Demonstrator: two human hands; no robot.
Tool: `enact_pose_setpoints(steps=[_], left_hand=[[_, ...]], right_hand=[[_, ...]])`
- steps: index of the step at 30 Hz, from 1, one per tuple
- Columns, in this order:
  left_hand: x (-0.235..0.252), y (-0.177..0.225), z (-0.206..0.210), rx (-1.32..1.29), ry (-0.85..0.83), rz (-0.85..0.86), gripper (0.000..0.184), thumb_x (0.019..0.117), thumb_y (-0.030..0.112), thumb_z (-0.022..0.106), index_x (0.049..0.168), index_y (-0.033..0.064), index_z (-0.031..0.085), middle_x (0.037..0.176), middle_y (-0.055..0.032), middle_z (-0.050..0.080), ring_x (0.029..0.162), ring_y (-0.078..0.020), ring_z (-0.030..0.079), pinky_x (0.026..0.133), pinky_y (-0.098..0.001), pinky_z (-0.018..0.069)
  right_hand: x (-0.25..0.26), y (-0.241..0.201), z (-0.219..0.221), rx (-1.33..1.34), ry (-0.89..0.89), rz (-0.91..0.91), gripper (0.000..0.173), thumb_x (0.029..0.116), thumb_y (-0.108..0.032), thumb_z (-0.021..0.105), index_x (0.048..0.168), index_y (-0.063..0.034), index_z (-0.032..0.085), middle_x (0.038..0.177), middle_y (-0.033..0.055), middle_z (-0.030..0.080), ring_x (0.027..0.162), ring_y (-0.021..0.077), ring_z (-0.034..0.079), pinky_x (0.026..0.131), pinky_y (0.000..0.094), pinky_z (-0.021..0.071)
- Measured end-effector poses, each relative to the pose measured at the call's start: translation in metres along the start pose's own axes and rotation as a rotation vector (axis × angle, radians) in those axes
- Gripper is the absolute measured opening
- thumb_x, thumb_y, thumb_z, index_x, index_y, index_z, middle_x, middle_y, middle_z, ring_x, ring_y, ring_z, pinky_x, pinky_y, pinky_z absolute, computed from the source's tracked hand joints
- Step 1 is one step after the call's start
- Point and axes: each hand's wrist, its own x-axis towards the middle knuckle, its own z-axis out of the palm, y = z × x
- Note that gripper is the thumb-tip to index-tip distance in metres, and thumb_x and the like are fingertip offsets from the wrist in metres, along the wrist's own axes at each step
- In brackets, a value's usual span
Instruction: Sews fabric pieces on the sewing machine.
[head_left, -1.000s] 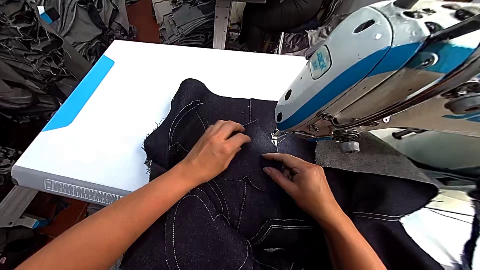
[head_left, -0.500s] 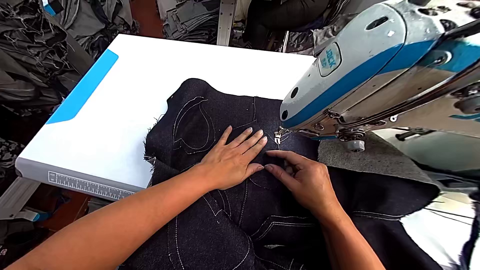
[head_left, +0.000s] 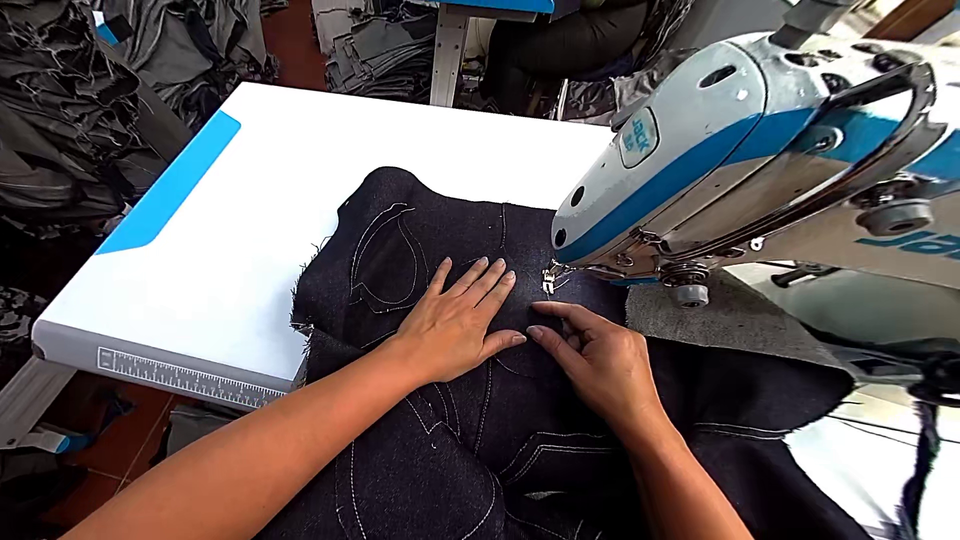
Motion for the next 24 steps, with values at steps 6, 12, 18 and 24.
enact_pose_setpoints(steps=[6, 12, 18, 24], left_hand=[[0.001, 0.007, -0.003, 0.002, -0.079, -0.071, 0.076, 0.106, 0.059, 0.032, 0.164, 0.0107, 0.023, 0.172, -0.0065, 0.019, 0.159, -0.0266, 0.011, 0.122, -0.0665, 0.0005], [0.002, 0.001, -0.003, -0.076, -0.042, -0.017, 0.064, 0.1093, 0.046, 0.036, 0.162, 0.0089, 0.03, 0.169, -0.0094, 0.026, 0.158, -0.0287, 0.017, 0.121, -0.0695, 0.0031], [-0.014, -0.019, -0.011, -0.398, 0.096, 0.06, 0.044, 0.1027, 0.009, 0.056, 0.145, -0.0021, 0.054, 0.153, -0.0184, 0.051, 0.15, -0.0341, 0.038, 0.125, -0.0549, 0.02], [-0.058, -0.037, -0.023, -0.325, 0.235, 0.093, 0.058, 0.0917, 0.01, 0.073, 0.143, -0.0058, 0.053, 0.147, -0.0219, 0.055, 0.143, -0.0327, 0.048, 0.12, -0.0404, 0.0374]], right_hand=[[0.0, -0.003, 0.0, -0.042, 0.01, 0.01, 0.027, 0.0959, -0.022, 0.07, 0.118, -0.0078, 0.074, 0.076, 0.0034, 0.063, 0.055, 0.0095, 0.046, 0.052, 0.0287, 0.0377], [-0.008, -0.033, 0.007, -0.19, 0.019, -0.194, 0.022, 0.0976, -0.011, 0.064, 0.113, 0.0018, 0.072, 0.117, 0.0257, 0.064, 0.107, 0.0441, 0.062, 0.087, 0.0549, 0.0527], [-0.001, -0.027, 0.024, -0.003, -0.067, -0.282, 0.031, 0.0961, -0.014, 0.068, 0.121, 0.0032, 0.067, 0.117, 0.0213, 0.065, 0.107, 0.0371, 0.065, 0.091, 0.0468, 0.0538], [0.004, -0.017, 0.024, -0.025, -0.153, -0.285, 0.036, 0.1004, -0.022, 0.061, 0.132, -0.0069, 0.069, 0.138, 0.0222, 0.058, 0.112, 0.0383, 0.061, 0.092, 0.0485, 0.0507]])
